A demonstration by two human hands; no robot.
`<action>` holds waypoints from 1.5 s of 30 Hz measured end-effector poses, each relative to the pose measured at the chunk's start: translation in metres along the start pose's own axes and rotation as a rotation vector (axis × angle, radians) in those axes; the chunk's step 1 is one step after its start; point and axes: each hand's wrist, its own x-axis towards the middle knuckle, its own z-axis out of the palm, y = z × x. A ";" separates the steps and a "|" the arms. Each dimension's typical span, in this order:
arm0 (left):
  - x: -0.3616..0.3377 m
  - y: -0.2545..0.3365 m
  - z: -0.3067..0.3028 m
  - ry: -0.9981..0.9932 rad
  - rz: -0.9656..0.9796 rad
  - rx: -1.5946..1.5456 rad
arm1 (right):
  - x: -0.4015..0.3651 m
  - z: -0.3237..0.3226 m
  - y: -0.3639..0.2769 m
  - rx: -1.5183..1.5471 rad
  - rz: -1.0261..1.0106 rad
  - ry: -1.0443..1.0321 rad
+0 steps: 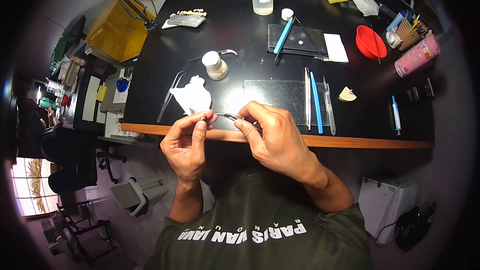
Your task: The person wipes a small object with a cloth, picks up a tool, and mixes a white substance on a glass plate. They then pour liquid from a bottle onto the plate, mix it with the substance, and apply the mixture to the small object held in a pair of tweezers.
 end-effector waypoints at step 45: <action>0.001 0.001 -0.013 -0.087 -0.173 0.027 | -0.001 0.015 0.018 -0.137 -0.326 0.163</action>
